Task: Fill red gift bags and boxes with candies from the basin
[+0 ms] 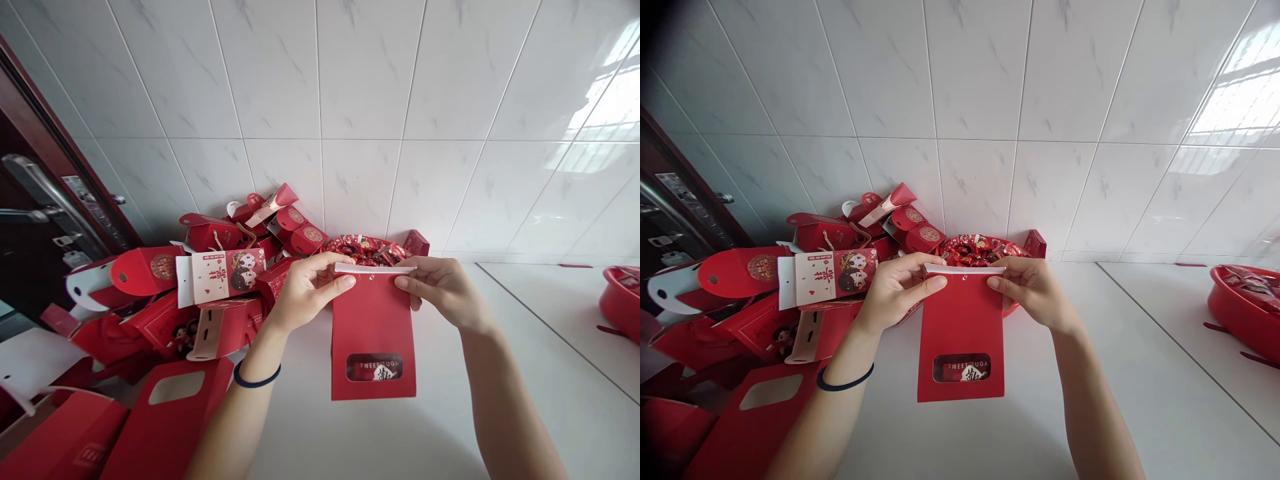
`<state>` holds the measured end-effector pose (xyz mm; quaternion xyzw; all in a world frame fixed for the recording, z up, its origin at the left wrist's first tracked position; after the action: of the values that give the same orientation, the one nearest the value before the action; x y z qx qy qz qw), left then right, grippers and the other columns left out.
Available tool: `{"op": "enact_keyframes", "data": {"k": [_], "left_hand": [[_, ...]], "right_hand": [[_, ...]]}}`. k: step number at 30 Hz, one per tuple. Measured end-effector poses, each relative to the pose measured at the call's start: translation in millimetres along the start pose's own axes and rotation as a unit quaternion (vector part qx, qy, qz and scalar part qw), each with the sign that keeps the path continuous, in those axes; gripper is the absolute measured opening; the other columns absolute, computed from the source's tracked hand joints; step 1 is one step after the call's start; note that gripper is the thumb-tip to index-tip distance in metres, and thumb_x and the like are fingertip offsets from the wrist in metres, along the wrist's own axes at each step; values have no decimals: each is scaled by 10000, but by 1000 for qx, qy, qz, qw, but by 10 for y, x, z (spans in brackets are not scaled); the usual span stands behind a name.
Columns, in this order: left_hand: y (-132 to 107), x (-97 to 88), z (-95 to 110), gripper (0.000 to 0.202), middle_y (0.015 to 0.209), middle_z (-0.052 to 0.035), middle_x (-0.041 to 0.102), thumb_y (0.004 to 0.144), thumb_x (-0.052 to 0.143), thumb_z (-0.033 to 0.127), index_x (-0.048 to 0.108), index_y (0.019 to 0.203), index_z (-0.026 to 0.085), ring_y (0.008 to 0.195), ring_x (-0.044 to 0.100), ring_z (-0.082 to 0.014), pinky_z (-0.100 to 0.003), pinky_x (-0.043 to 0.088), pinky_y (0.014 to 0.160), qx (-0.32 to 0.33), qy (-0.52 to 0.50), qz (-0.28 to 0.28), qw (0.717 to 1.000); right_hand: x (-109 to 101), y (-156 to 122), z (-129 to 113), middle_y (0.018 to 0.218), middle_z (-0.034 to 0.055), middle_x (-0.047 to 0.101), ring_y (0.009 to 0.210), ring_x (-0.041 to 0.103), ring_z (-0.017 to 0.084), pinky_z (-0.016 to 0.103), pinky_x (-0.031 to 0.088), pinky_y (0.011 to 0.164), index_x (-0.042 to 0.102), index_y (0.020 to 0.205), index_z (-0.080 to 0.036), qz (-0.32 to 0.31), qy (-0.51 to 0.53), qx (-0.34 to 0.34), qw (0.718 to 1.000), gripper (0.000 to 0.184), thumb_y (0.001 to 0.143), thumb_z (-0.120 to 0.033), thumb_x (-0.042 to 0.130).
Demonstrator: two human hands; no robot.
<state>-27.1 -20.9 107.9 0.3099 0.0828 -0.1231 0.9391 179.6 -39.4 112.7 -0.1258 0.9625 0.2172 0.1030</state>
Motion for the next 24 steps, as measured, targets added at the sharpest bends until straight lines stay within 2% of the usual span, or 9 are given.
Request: {"op": "enact_keyframes", "data": {"k": [7,10,13,17,24], "left_hand": [[0,-6,-6,352,957,-78,774,805,772,397,747,1078,177,800,713,-196,-260,574,655,-40,-54,-81,994],[-10,8,4,321,971,-89,781,825,757,376,762,1074,174,833,724,-211,-274,583,683,-52,-72,-106,990],[-13,5,-13,281,905,-90,788,825,759,356,776,1019,153,807,735,-220,-290,594,680,-60,-61,-86,993],[-12,8,-29,305,874,-85,795,809,780,350,772,1045,157,808,750,-227,-310,615,693,-43,-65,-40,996],[-5,-18,-25,223,713,-35,764,781,803,295,792,968,174,622,695,-147,-225,569,559,6,-34,21,999]], "right_hand": [[-40,5,42,578,12,632,468,548,127,269,513,431,780,940,-154,4,8,-1,1000,348,804,-474,790],[-59,0,48,600,15,646,478,555,126,270,513,439,792,973,-163,7,8,-6,1000,330,817,-454,783],[-66,-8,33,617,18,651,479,548,122,269,509,432,800,969,-167,9,4,-13,1000,320,823,-451,776],[-60,-14,18,645,28,664,479,547,122,275,513,432,804,959,-173,10,-1,-16,1000,312,830,-454,770],[-60,-18,31,756,63,716,554,596,142,288,532,481,797,950,-175,10,17,-9,1000,307,815,-451,788]]}}
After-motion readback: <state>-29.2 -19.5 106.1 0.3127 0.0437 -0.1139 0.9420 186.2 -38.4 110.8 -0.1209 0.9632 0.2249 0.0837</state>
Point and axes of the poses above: each hand's wrist, its own y-axis towards the middle knuckle, its own x-axis out of the palm, z = x × y, the point moved 6 cm from there along y, towards the middle knuckle
